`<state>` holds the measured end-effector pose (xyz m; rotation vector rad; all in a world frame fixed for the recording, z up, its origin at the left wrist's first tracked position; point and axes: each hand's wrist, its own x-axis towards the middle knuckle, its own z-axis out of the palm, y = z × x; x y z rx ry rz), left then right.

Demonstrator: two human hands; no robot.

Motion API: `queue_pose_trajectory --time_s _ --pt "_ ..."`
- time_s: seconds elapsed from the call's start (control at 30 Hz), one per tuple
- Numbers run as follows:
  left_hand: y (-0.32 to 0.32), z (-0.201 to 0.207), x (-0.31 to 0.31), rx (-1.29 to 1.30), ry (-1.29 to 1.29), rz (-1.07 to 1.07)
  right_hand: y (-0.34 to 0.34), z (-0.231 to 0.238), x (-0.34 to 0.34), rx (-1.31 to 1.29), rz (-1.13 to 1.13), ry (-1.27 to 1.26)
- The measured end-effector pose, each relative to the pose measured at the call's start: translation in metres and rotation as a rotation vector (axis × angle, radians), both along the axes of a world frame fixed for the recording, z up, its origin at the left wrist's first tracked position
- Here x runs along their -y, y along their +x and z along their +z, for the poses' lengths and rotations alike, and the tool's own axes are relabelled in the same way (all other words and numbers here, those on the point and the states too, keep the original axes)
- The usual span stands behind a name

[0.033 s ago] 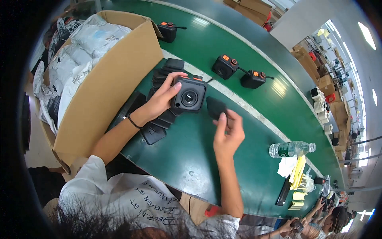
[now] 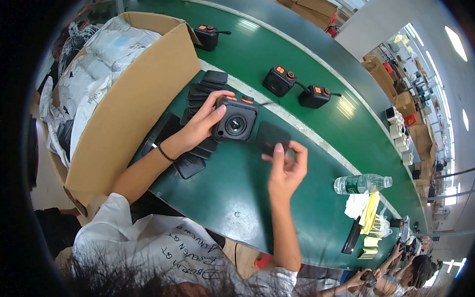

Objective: The person attaches plastic battery covers to handheld radio devices by hand.

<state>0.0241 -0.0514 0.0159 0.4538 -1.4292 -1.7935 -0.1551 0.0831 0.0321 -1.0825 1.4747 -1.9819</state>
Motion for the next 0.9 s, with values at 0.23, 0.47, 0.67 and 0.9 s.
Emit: queue_pose_trajectory --time_s 0.23,0.47,0.67,0.9 --pt "-0.013 0.005 -0.033 -0.007 -0.148 -0.148 0.012 -0.007 -0.033 0.162 0.090 0.145" --pt "-0.014 0.005 -0.040 0.006 -0.164 -0.177 0.018 -0.010 -0.031 0.116 0.049 0.113" --pt "-0.014 0.006 -0.044 0.045 -0.211 -0.191 0.021 0.000 -0.038 -0.118 -0.025 0.081" --pt "-0.017 0.000 -0.053 0.090 -0.268 -0.267 0.020 -0.008 -0.037 -0.088 -0.002 0.072"
